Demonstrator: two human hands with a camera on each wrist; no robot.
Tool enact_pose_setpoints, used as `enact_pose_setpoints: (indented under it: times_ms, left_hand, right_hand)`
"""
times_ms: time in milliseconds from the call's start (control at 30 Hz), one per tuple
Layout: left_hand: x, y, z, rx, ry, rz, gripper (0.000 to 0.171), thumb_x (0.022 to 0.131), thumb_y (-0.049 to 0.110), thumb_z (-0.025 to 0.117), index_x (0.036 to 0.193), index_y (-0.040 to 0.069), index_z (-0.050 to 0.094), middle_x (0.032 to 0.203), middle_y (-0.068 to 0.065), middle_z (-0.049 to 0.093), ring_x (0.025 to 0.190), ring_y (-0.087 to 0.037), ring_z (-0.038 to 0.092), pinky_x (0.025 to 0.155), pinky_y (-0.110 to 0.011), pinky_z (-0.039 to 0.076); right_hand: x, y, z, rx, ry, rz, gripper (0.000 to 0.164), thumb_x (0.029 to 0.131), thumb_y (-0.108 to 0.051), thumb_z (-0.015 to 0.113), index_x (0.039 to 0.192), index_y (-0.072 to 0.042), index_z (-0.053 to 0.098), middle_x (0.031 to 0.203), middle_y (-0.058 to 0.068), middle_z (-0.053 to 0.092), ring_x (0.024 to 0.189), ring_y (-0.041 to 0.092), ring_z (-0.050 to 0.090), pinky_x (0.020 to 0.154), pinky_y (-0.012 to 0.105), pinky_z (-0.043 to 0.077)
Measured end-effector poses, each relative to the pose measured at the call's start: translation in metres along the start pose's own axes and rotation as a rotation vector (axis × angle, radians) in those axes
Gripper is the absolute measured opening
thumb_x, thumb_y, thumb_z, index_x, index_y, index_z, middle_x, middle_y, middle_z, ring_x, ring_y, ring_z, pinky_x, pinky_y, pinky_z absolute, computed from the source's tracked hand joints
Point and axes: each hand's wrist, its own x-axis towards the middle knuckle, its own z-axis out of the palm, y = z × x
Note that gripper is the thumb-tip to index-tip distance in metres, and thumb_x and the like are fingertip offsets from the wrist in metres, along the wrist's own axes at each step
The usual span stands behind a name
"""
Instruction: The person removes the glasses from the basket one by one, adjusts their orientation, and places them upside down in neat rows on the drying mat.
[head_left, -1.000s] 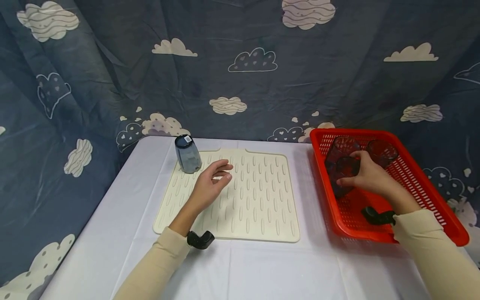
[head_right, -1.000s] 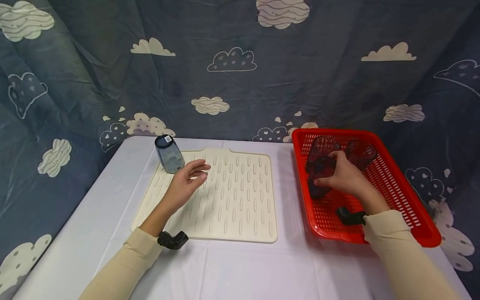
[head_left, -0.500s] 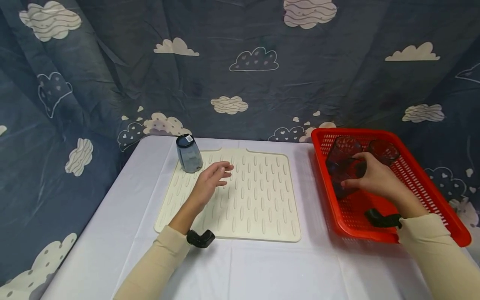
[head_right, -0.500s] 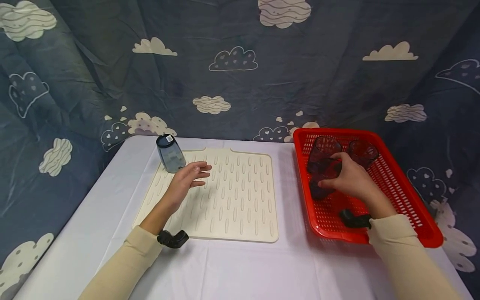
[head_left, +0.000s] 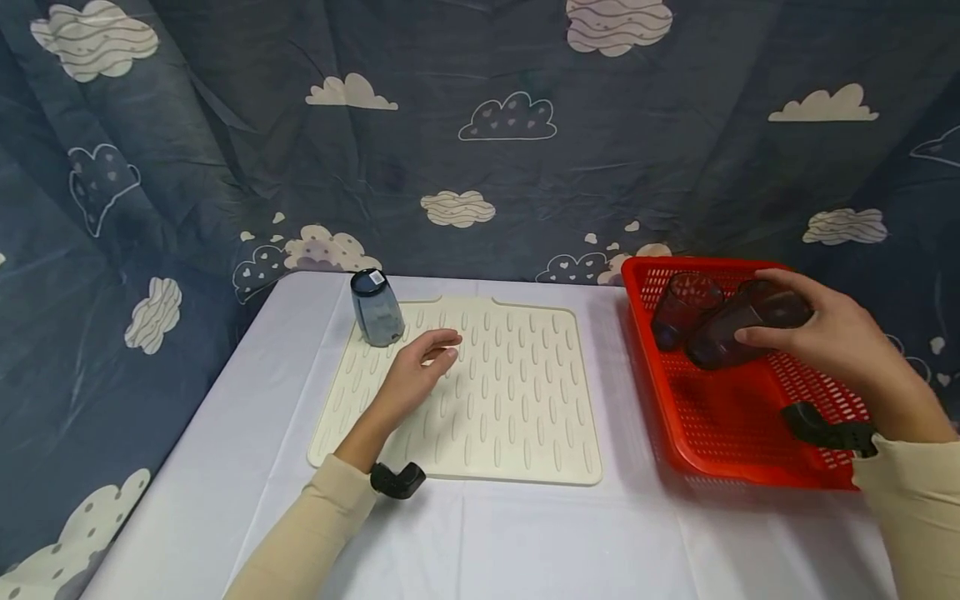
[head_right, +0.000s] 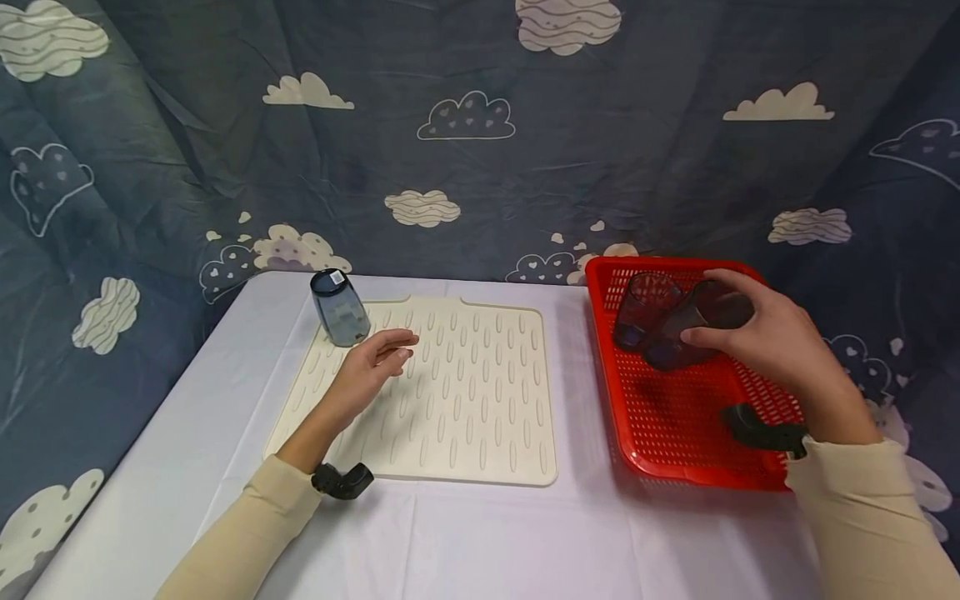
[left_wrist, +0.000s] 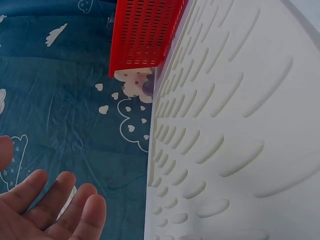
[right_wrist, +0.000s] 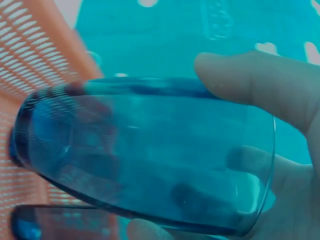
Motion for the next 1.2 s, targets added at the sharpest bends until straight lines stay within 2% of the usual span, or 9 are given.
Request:
enact_pose_setpoints:
  times_ms: [233,433,567,667,733,933,1033,1133,1200]
  left_hand:
    - [0.000,-0.001,-0.001,0.002,0.009,0.001,0.037,0.101,0.019,0.056,0.136,0.007,0.057,0.138,-0.011,0.061,0.128,-0.028,0.058,0.101,-0.043,0.053]
    - [-0.002,-0.002,-0.002,0.001,0.012,-0.016,0.036,0.101,0.021,0.056,0.135,0.010,0.058,0.138,-0.009,0.061,0.128,-0.026,0.058,0.103,-0.044,0.051]
    - [-0.003,-0.003,-0.002,-0.013,0.015,-0.019,0.035,0.101,0.020,0.056,0.135,0.010,0.058,0.139,-0.009,0.060,0.130,-0.026,0.056,0.108,-0.044,0.048]
    - [-0.004,-0.003,-0.003,-0.032,0.014,-0.011,0.036,0.102,0.019,0.055,0.136,0.008,0.056,0.138,-0.011,0.060,0.131,-0.026,0.055,0.110,-0.044,0.046]
    - [-0.005,-0.003,-0.003,-0.043,0.013,-0.012,0.037,0.102,0.018,0.055,0.137,0.008,0.055,0.139,-0.011,0.060,0.132,-0.026,0.055,0.111,-0.044,0.046]
    - [-0.007,-0.003,-0.004,-0.039,0.012,-0.023,0.036,0.101,0.018,0.057,0.135,0.009,0.058,0.137,-0.010,0.062,0.129,-0.026,0.057,0.108,-0.044,0.048]
    - [-0.009,-0.003,-0.005,-0.029,0.009,-0.038,0.034,0.100,0.018,0.059,0.133,0.010,0.060,0.136,-0.010,0.063,0.127,-0.026,0.059,0.107,-0.045,0.048]
    - [-0.009,-0.003,-0.006,-0.020,0.004,-0.043,0.034,0.099,0.018,0.059,0.132,0.011,0.061,0.135,-0.009,0.063,0.126,-0.026,0.060,0.107,-0.046,0.048]
    - [-0.009,-0.003,-0.006,-0.015,0.001,-0.041,0.034,0.099,0.019,0.059,0.132,0.011,0.061,0.136,-0.008,0.063,0.126,-0.026,0.060,0.107,-0.046,0.048]
  right_hand:
    - [-0.009,-0.006,-0.018,0.018,0.095,0.039,0.098,0.087,-0.045,0.073,0.160,-0.013,0.016,0.137,0.038,0.044,0.116,0.056,0.046,0.089,0.076,0.039]
    - [-0.011,-0.007,-0.024,0.024,0.118,0.059,0.098,0.087,-0.046,0.073,0.160,-0.016,0.015,0.139,0.040,0.041,0.114,0.057,0.044,0.090,0.077,0.039]
    - [-0.015,-0.009,-0.025,0.077,0.131,0.087,0.095,0.088,-0.047,0.071,0.160,-0.034,0.011,0.155,0.039,0.021,0.129,0.061,0.033,0.094,0.081,0.032]
    - [-0.016,-0.013,-0.026,0.129,0.141,0.101,0.091,0.089,-0.049,0.070,0.155,-0.049,0.008,0.163,0.032,0.006,0.137,0.062,0.022,0.097,0.082,0.028]
    - [-0.015,-0.017,-0.026,0.161,0.146,0.107,0.090,0.088,-0.049,0.070,0.153,-0.053,0.008,0.166,0.026,0.002,0.141,0.061,0.017,0.099,0.082,0.027]
    - [-0.012,-0.031,-0.023,0.204,0.180,0.082,0.090,0.089,-0.042,0.071,0.157,-0.043,0.012,0.165,0.026,0.012,0.134,0.054,0.028,0.100,0.078,0.033]
    - [-0.011,-0.037,-0.022,0.214,0.182,0.082,0.089,0.089,-0.043,0.071,0.157,-0.045,0.014,0.163,0.027,0.020,0.131,0.050,0.032,0.102,0.075,0.034]
    - [-0.007,-0.040,-0.019,0.241,0.179,0.085,0.087,0.087,-0.046,0.072,0.154,-0.050,0.017,0.158,0.017,0.033,0.126,0.034,0.042,0.105,0.069,0.039]
    - [-0.005,-0.043,-0.016,0.272,0.171,0.083,0.085,0.086,-0.047,0.073,0.152,-0.052,0.020,0.154,0.009,0.037,0.122,0.024,0.044,0.107,0.064,0.042]
